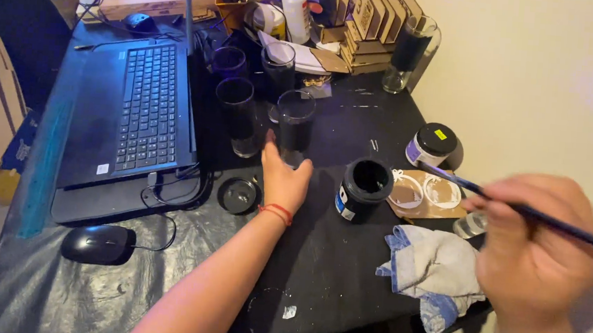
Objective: The person is painting a glass cup with black paint using a paintbrush at a workstation.
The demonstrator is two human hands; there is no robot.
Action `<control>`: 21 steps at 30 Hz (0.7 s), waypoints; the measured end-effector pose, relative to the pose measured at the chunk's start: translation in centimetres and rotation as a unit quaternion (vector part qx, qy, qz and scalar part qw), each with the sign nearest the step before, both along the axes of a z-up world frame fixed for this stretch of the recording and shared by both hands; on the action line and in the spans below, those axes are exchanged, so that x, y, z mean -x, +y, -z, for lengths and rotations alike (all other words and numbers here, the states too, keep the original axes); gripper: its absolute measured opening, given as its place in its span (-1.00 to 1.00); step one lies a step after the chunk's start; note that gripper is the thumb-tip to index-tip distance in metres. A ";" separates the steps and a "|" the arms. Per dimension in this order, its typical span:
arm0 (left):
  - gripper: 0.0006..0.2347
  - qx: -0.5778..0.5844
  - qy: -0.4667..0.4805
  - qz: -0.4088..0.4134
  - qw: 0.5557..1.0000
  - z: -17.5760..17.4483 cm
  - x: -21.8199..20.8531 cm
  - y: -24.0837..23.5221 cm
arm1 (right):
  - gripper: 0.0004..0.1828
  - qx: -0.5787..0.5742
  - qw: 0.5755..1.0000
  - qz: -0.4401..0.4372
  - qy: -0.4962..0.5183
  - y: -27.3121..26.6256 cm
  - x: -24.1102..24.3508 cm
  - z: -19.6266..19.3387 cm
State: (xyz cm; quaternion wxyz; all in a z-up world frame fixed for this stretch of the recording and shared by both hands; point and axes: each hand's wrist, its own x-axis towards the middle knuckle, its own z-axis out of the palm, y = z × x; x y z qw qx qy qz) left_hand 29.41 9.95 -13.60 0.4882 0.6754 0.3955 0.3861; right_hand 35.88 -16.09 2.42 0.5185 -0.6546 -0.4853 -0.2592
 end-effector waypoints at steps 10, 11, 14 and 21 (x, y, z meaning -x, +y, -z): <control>-0.66 0.026 -0.004 0.039 0.999 -4.2 2.3 -2.2 | -0.78 0.164 0.985 -0.048 -0.009 4.2 -1.7 -0.6; -0.66 0.026 -0.006 0.039 0.999 -4.6 3.6 -2.9 | -0.78 0.165 0.985 -0.047 -0.010 4.3 -1.9 -0.5; -0.73 -0.011 -0.006 0.069 0.998 -5.1 7.5 -4.8 | -0.81 0.172 0.984 -0.049 -0.009 4.6 -2.3 0.4; -0.60 -0.156 -0.024 0.115 0.981 -2.4 14.0 -4.5 | -0.84 0.295 0.952 0.003 0.079 6.7 -2.4 0.8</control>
